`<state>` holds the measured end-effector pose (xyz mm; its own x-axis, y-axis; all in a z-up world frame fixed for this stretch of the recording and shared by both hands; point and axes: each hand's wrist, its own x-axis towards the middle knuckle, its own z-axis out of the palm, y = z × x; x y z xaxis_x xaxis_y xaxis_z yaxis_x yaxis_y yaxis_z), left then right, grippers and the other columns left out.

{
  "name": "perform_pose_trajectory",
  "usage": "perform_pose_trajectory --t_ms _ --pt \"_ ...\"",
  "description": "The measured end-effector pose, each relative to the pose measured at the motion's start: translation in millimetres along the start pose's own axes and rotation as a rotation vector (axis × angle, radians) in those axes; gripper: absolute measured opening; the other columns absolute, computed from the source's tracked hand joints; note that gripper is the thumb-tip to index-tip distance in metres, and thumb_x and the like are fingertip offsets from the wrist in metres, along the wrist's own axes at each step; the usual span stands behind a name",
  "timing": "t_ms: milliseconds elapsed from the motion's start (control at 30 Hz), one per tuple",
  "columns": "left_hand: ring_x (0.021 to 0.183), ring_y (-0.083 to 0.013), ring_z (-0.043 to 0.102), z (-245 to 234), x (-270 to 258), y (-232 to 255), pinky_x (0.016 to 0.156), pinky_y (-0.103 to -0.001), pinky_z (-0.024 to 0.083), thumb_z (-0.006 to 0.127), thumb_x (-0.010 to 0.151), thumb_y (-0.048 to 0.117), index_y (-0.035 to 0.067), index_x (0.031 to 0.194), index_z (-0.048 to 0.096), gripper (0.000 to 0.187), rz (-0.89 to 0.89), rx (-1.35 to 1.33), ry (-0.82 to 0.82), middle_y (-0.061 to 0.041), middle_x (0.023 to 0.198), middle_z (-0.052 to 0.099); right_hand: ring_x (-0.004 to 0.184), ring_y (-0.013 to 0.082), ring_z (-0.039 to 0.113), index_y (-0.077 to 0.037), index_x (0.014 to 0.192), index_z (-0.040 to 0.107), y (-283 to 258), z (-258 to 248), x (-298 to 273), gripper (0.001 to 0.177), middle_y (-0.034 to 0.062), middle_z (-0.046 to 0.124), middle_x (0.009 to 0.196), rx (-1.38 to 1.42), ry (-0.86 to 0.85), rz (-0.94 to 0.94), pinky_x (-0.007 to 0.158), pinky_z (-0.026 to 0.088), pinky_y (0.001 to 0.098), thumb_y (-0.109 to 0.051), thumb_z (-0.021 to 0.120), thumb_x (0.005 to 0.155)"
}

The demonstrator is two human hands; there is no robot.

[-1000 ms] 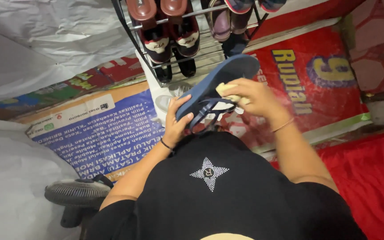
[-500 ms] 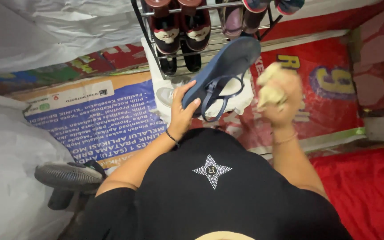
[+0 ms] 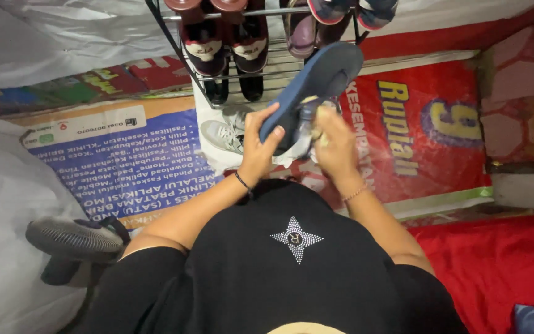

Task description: The person wipes a pair of blue flip-flops with a cloth, cleaning the soles and straps. They then wipe a white sneaker with teal accents, cleaning the upper and sole. The cleaned items are placed back on a metal shoe rack.

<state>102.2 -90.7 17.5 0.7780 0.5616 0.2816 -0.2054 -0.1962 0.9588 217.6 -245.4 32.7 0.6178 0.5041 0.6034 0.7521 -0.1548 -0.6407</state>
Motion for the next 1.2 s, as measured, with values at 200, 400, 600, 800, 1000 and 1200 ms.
perform_pose_trajectory --t_ms 200,400,600,800,1000,1200 --pt "0.128 -0.0235 0.051 20.5 9.0 -3.8 0.113 -0.038 0.033 0.061 0.103 0.034 0.015 0.141 0.061 0.042 -0.017 -0.099 0.110 -0.014 0.132 0.055 0.122 0.0389 0.066 -0.012 0.113 0.078 0.3 -38.1 7.1 0.032 0.0150 0.073 0.122 0.372 -0.423 -0.044 0.107 0.049 0.0485 -0.029 0.075 0.086" --pt "0.126 -0.0226 0.053 54.2 2.7 -12.1 0.113 -0.038 0.035 0.061 0.103 0.035 0.017 0.140 0.062 0.040 -0.014 -0.110 0.143 -0.010 0.128 0.058 0.119 0.0440 0.064 -0.004 0.114 0.075 33.5 -31.9 0.8 0.039 0.0228 0.067 0.121 -0.134 -0.113 -0.172 0.105 0.049 0.0502 -0.002 0.075 0.076" --pt "0.122 -0.0199 0.054 63.8 6.7 -14.6 0.113 -0.037 0.036 0.055 0.106 0.042 0.013 0.134 0.066 0.042 -0.125 -0.259 0.237 -0.012 0.126 0.060 0.118 0.0427 0.067 -0.007 0.115 0.077 75.8 -66.2 -19.0 0.040 0.0201 0.072 0.118 0.511 -0.538 -0.055 0.103 0.051 0.0523 -0.032 0.071 0.084" --pt "0.121 -0.0241 0.054 77.4 6.0 -32.6 0.113 -0.042 0.036 0.043 0.112 0.034 0.006 0.132 0.065 0.041 -0.212 -0.418 0.327 -0.021 0.126 0.061 0.114 0.0434 0.061 0.013 0.119 0.061 109.5 -105.3 19.4 0.029 0.0291 0.059 0.119 0.170 0.269 -0.040 0.103 0.048 0.0505 0.010 0.064 0.090" --pt "0.085 -0.0318 0.074 89.8 -0.5 -5.3 0.065 -0.061 0.064 0.061 0.097 0.050 0.008 0.119 0.065 0.047 -0.775 -0.980 0.242 -0.011 0.103 0.074 0.126 0.0454 0.057 0.007 0.136 0.062 110.7 -58.3 3.1 0.067 0.0282 0.060 0.136 -0.188 0.289 -0.294 0.110 0.042 0.0553 -0.050 0.043 0.106" --pt "0.074 -0.0283 0.074 86.8 -4.6 -14.3 0.048 -0.048 0.063 0.058 0.097 0.057 0.009 0.113 0.066 0.051 -0.825 -0.972 0.239 -0.011 0.096 0.076 0.096 0.0360 0.071 -0.022 0.117 0.080 94.4 -65.0 -22.1 0.041 0.0137 0.073 0.126 0.185 -0.214 -0.403 0.084 0.057 0.0458 -0.050 0.058 0.098"
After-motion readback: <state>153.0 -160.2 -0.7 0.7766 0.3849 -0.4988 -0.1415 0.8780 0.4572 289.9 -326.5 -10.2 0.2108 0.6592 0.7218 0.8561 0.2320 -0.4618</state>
